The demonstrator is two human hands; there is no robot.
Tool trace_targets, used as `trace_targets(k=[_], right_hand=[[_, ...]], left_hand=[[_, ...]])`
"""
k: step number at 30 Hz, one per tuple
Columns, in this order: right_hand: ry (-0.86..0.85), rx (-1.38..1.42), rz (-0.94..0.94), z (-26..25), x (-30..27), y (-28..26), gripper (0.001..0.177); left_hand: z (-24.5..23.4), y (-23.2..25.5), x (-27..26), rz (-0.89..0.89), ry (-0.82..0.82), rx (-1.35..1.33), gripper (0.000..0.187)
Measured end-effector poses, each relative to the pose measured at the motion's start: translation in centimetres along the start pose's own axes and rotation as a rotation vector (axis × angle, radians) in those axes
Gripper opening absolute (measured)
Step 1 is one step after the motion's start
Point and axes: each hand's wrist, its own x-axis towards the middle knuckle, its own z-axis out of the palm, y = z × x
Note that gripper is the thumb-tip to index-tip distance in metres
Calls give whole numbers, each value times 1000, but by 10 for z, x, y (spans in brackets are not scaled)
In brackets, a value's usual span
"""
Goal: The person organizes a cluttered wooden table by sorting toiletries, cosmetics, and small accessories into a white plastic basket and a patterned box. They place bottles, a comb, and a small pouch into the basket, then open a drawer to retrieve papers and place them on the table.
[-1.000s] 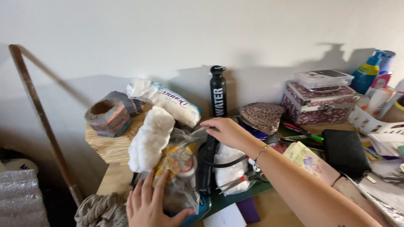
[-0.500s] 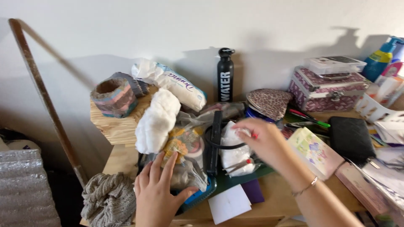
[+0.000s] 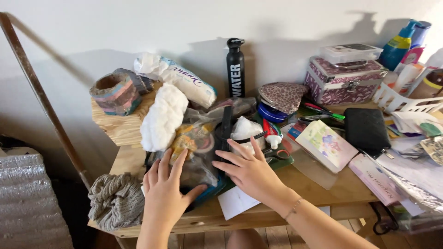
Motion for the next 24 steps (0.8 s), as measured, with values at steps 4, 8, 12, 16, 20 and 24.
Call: trace_targets(k=[4, 8, 12, 16, 20, 24], right_hand=[[-61, -85, 24, 7, 3, 13, 70], [-38, -45, 149, 0, 8, 28, 36], [19, -121, 195, 9, -4, 52, 27], [-42, -19, 274, 2, -2, 56, 33], [198, -116, 325, 13, -2, 69, 28], [117, -151, 543, 9, -2, 69, 35]], left_hand=[[-3, 3, -1, 1, 2, 49, 110], [-5, 5, 1, -16, -22, 66, 109], [-4, 4, 1, -30, -39, 77, 109], [-16, 21, -7, -79, -57, 13, 106], [-13, 56, -33, 333, 165, -186, 79], [15, 88, -58, 565, -168, -327, 80]])
